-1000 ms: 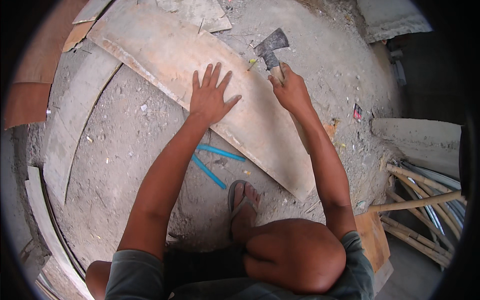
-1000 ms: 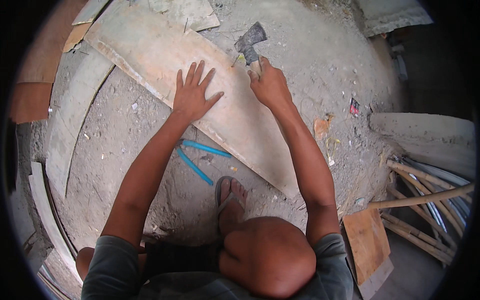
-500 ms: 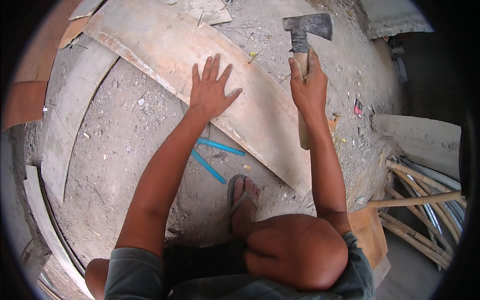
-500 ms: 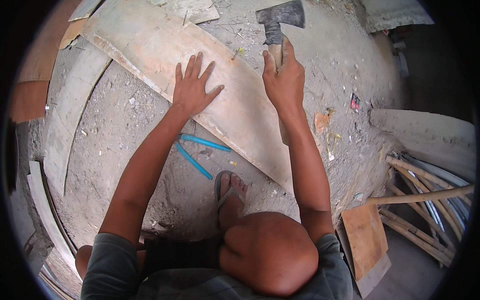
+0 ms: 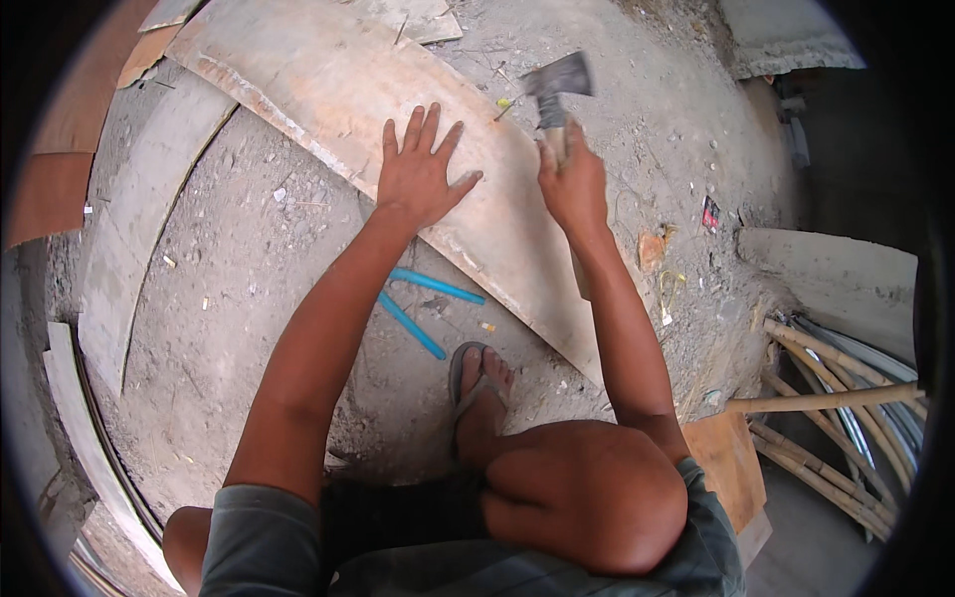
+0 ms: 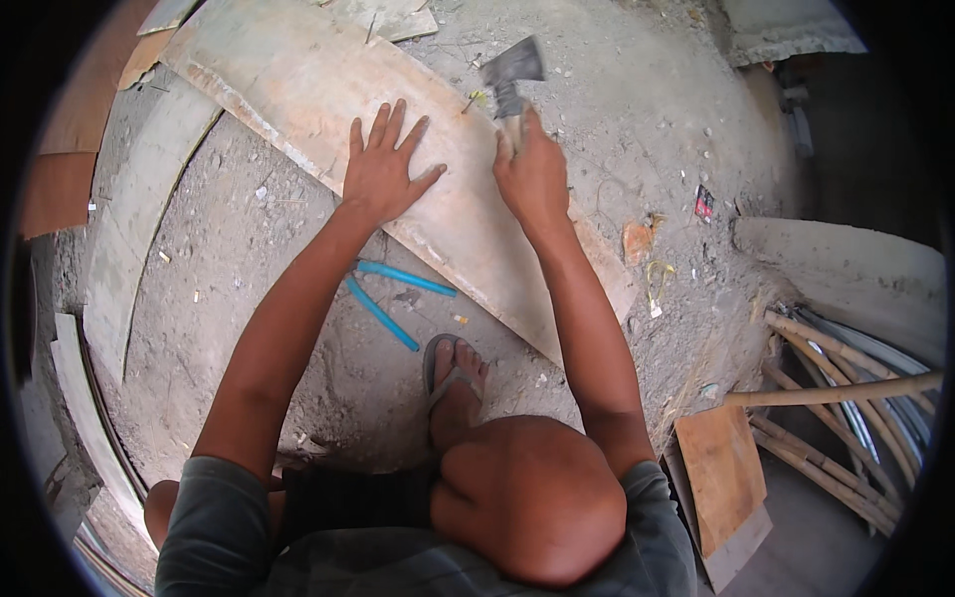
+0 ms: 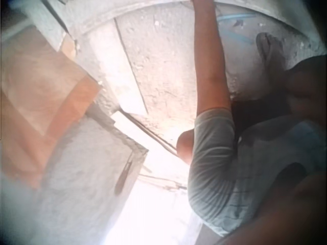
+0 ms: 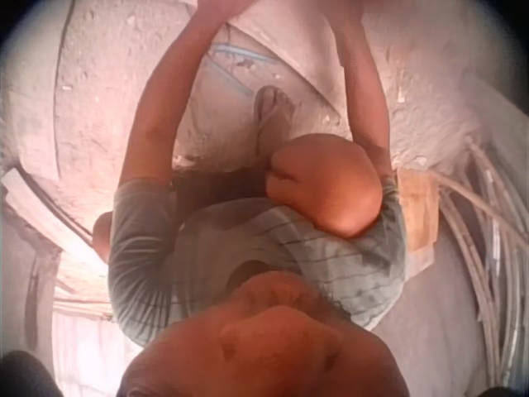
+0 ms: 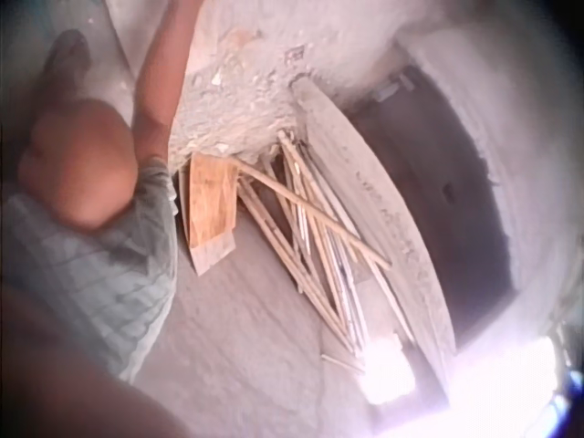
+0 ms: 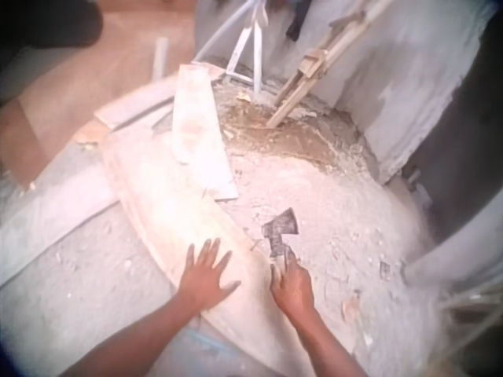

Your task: The person uses a small axe and their hands to strip and pull away layers from a piece of curved plywood on a construction site floor.

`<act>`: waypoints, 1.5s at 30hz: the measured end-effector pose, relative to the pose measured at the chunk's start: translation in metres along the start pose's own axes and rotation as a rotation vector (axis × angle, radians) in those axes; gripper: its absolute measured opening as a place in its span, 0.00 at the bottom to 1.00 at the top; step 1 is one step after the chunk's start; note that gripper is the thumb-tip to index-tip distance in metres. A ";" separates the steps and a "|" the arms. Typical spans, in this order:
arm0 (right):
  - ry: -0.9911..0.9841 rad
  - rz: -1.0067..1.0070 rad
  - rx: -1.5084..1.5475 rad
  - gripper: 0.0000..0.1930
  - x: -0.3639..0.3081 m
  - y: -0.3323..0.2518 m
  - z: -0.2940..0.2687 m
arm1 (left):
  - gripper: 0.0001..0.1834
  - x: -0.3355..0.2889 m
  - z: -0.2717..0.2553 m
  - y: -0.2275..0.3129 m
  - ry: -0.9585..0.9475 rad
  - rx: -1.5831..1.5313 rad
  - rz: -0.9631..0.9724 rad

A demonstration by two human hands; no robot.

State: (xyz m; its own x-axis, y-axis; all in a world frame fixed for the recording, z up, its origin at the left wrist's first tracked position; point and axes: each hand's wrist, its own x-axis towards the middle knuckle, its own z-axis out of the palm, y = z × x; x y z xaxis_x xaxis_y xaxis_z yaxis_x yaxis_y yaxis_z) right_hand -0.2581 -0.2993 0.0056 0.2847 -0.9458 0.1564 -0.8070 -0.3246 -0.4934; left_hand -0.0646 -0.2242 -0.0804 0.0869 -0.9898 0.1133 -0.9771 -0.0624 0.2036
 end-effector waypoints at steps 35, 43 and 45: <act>-0.185 -0.017 -0.119 0.30 0.003 0.011 0.038 | 0.45 -0.005 0.002 -0.002 0.033 -0.034 -0.013; -0.115 0.066 -0.145 0.33 -0.005 -0.005 0.030 | 0.44 -0.010 -0.001 -0.005 0.012 -0.003 -0.010; -0.276 0.042 -0.254 0.33 0.012 0.006 0.032 | 0.44 -0.004 -0.003 -0.001 0.006 -0.022 0.000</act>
State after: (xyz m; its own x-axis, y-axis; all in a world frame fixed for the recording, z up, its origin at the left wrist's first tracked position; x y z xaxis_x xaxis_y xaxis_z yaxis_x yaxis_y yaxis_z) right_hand -0.2431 -0.3122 -0.0230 0.3495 -0.9301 -0.1131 -0.9136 -0.3115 -0.2615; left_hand -0.0633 -0.2197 -0.0787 0.0885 -0.9889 0.1191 -0.9725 -0.0599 0.2251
